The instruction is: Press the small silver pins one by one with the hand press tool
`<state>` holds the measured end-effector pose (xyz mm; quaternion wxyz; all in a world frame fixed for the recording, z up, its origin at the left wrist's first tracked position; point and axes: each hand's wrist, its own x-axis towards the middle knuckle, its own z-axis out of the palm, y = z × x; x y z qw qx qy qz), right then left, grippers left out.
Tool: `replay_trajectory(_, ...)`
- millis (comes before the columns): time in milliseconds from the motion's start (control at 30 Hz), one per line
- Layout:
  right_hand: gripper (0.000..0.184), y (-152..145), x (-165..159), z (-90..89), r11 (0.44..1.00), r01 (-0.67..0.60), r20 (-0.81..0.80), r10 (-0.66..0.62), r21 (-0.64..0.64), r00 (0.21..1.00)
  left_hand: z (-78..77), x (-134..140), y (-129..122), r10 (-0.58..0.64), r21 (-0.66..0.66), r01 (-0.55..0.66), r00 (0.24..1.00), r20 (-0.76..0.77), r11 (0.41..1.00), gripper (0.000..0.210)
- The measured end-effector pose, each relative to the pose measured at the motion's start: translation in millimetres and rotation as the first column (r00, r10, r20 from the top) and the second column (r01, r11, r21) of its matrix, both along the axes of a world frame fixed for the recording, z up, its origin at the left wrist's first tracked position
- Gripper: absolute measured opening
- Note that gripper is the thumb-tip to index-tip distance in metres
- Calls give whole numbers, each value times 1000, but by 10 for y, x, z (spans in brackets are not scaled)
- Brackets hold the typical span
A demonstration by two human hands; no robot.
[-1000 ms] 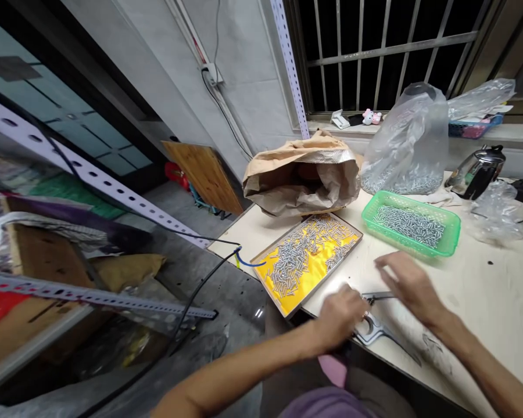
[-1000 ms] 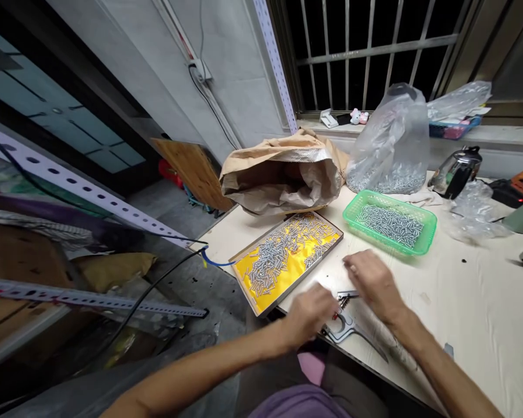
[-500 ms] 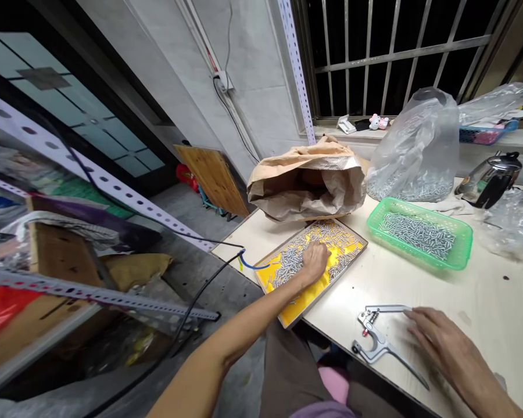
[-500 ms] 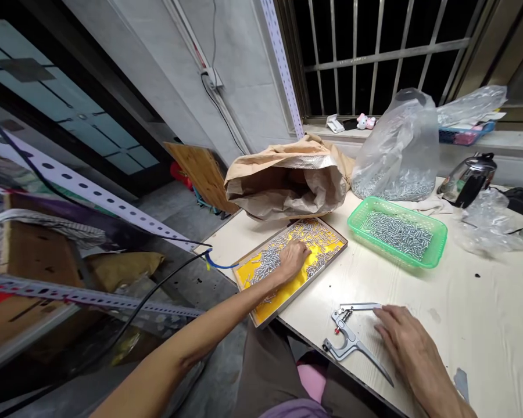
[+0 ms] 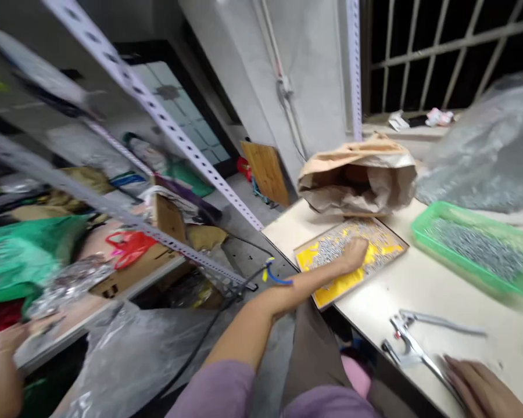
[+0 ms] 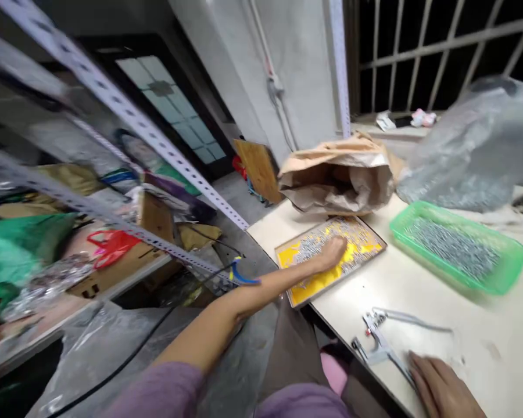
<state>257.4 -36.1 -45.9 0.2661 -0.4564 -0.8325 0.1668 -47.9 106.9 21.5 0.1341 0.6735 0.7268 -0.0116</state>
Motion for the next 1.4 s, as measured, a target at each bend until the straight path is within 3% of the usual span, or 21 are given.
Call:
replay_trajectory(100, 38, -98, -50, 187, 995, 4, 59, 2, -99, 998, -105, -10, 28, -98, 5, 98, 995, 8, 995, 29)
replay_trajectory(167, 38, -115, -53, 263, 996, 8, 86, -1, -87, 996, -131, -4, 45, -140, 17, 140, 990, 9, 990, 29)
replay_trajectory(400, 31, -60, 24, 195, 995, -95, 147, 89, 39, 985, -41, 13, 65, -164, 80, 166, 986, -30, 983, 27)
replay_trajectory(633, 25, -168, -213, 472, 999, -20, 218, 26, -29, 976, 58, 46, 36, -245, 95, 237, 965, 91, 967, 22)
replay_trajectory(700, 25, -180, -218, 490, 998, 0, 248, 15, -60, 969, 105, 112, -119, -174, 106, 147, 928, 328, 983, 13)
replay_trajectory(800, 24, -199, -194, 478, 997, 8, 260, 12, -76, 965, 128, 281, -535, 58, -191, 102, 729, 682, 976, 12)
replay_trajectory(900, 24, -202, -181, 465, 997, 7, 266, 13, -74, 964, 42, 473, -945, 310, -454, 95, 607, 732, 886, 14)
replay_trajectory(1033, 26, -201, -187, 470, 996, -6, 279, 30, -87, 960, -101, 589, -1186, 442, -574, 24, 611, 656, 819, 16)
replay_trajectory(1267, 26, -222, -199, 456, 995, 11, 294, 18, -97, 956, -125, 580, -1162, 417, -586, 13, 690, 592, 810, 16)
replay_trajectory(1400, 27, -240, -204, 456, 993, 8, 313, 29, -119, 949, -159, 577, -1115, 395, -630, 81, 715, 576, 773, 15)
